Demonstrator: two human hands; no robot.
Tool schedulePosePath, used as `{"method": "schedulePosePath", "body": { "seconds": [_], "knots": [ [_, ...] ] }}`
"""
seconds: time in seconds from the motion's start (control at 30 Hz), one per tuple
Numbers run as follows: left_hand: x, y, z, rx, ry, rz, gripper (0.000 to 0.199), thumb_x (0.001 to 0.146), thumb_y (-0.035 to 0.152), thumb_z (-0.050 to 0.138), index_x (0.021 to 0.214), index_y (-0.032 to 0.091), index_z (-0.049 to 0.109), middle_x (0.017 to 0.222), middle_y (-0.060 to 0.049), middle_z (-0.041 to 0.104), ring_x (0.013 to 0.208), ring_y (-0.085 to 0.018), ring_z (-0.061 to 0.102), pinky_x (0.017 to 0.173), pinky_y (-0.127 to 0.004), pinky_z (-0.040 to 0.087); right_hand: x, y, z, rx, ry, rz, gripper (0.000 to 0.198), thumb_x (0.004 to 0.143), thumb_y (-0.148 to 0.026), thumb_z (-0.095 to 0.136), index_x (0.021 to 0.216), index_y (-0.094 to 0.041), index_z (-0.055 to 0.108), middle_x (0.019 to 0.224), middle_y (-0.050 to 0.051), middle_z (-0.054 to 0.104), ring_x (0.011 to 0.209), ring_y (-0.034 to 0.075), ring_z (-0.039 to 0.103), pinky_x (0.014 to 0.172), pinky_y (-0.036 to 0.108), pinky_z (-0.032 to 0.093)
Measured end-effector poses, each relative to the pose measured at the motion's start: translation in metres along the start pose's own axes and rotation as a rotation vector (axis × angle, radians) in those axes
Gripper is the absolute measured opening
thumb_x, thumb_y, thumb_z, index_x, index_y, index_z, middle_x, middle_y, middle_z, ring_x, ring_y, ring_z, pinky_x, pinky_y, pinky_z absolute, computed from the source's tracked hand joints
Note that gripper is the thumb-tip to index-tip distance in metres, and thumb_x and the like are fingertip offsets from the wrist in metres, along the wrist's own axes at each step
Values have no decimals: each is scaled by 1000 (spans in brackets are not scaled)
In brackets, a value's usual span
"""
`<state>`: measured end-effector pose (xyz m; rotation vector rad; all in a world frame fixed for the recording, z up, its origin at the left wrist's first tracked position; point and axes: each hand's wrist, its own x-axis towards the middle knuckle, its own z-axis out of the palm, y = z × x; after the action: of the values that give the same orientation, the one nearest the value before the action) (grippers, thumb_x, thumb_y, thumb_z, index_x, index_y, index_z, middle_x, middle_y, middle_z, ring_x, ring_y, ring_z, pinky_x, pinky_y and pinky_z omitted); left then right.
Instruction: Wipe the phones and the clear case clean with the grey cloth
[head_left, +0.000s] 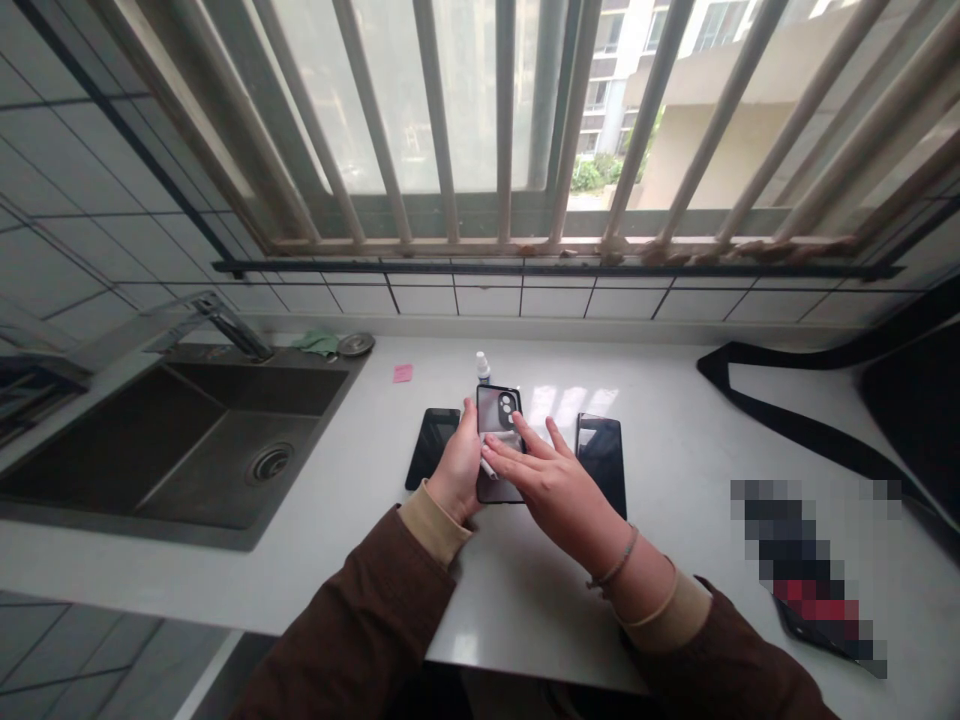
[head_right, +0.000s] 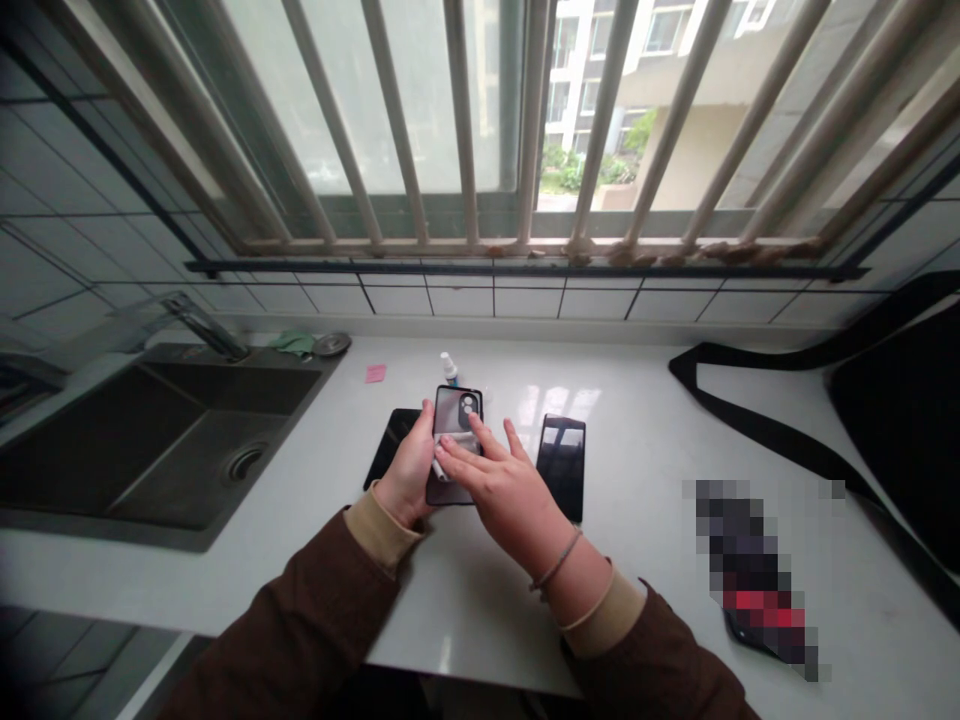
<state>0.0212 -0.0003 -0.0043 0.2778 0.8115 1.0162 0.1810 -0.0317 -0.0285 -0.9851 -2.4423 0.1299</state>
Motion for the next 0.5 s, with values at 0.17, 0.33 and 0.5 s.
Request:
{"method": "schedulePosePath", "body": {
  "seconds": [0.17, 0.33, 0.5],
  "knots": [
    [-2, -7, 4, 28, -77, -69, 66, 104, 65, 45, 131, 10, 71, 110, -21, 80, 104, -30, 79, 96, -40, 62, 0, 5, 2, -43, 32, 88, 72, 95, 4, 45, 158, -31, 50, 159, 3, 55, 163, 31, 21, 127, 73, 23],
    [-3, -12, 6, 112, -102, -81, 56, 108, 57, 45, 134, 16, 72, 119, -17, 80, 114, -27, 77, 100, -38, 60, 0, 9, 3, -75, 60, 193, 73, 96, 4, 44, 159, -31, 49, 161, 4, 53, 163, 35, 23, 125, 75, 25],
    [-1, -21, 6, 151, -90, 59, 37, 108, 39, 54, 134, 21, 73, 137, -12, 74, 135, -23, 65, 116, -35, 49, -1, 13, 3, -107, 87, 265, 70, 98, -1, 46, 161, -31, 46, 164, 5, 49, 162, 38, 23, 122, 77, 28]
  ]
}}
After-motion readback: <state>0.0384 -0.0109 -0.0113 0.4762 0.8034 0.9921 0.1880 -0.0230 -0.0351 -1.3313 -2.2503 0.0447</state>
